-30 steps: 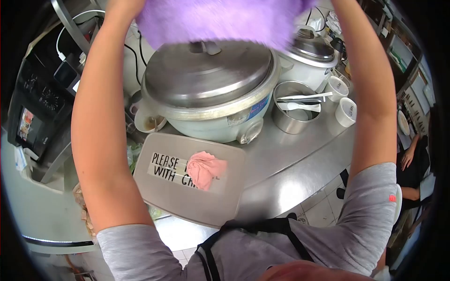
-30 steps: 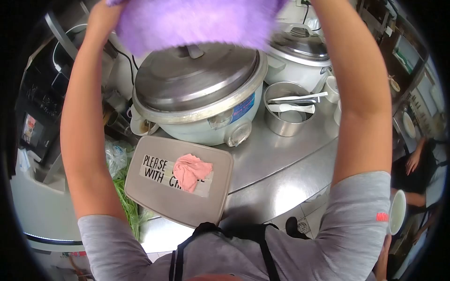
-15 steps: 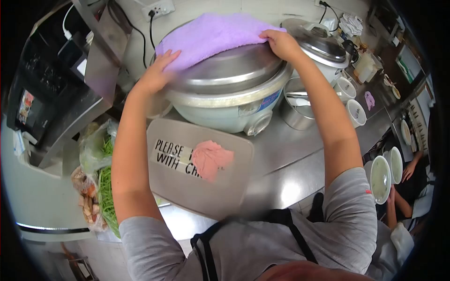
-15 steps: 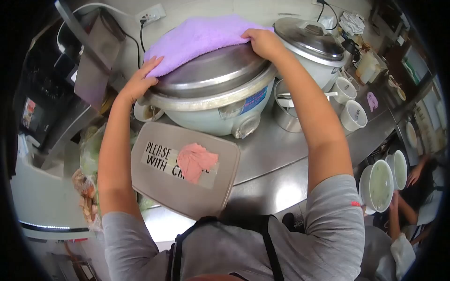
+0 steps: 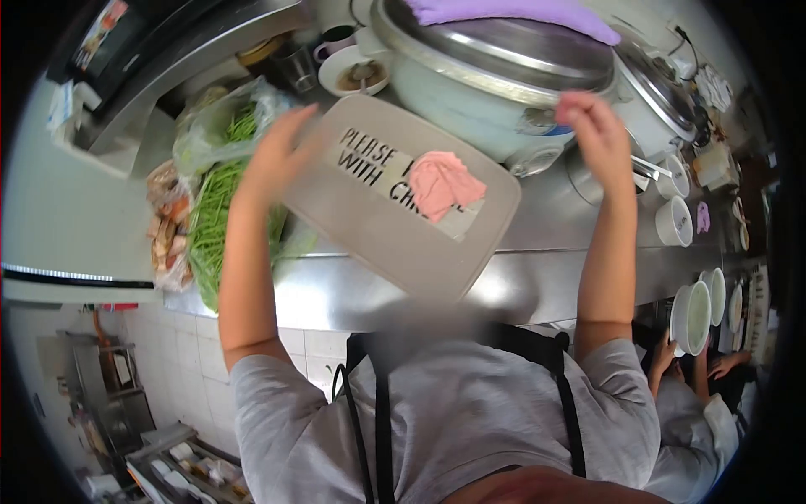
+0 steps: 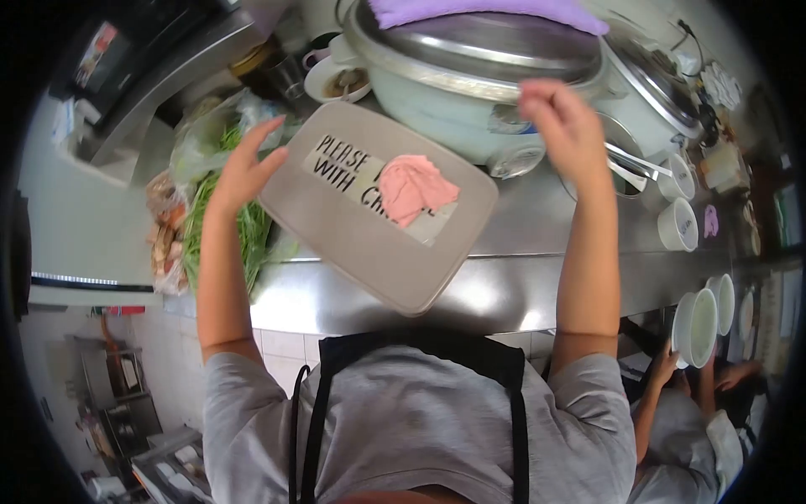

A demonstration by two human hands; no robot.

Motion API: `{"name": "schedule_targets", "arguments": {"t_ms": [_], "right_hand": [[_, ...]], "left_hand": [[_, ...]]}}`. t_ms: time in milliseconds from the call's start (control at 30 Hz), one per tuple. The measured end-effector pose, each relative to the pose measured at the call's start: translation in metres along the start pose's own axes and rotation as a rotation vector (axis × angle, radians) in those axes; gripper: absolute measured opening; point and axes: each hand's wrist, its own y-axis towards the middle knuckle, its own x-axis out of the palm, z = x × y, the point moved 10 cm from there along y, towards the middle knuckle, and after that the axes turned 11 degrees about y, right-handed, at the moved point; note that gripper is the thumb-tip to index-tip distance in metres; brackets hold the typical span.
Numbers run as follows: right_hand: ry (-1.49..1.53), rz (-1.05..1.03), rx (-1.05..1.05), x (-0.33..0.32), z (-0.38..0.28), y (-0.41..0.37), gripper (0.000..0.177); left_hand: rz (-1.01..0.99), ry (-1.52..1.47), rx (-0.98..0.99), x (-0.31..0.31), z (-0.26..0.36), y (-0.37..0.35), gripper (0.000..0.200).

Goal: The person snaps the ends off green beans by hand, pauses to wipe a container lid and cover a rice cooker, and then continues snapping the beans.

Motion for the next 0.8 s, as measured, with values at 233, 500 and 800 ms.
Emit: {"name": "schedule_targets", "arguments": {"t_ms": [233,500,800], "right_hand": [[-0.154,-0.361,0.092,0.117,0.016,-0.059,0.023],[0.153,-0.476,0.301,0.216,-0.003,-0.075,0.021],[-0.053,-0.545,0.061,0.406,-0.023,-0.083,0.022]], "left_hand": [[0.447,-0.398,-0.791,-0.003,-0.146,-0.241,0.035],[0.480,-0.165,-0.770,-0.060,-0.189,-0.278,0.025],[0.104,0.120,-0.566,-0.015,-0.276,-0.188,0.019]]}}
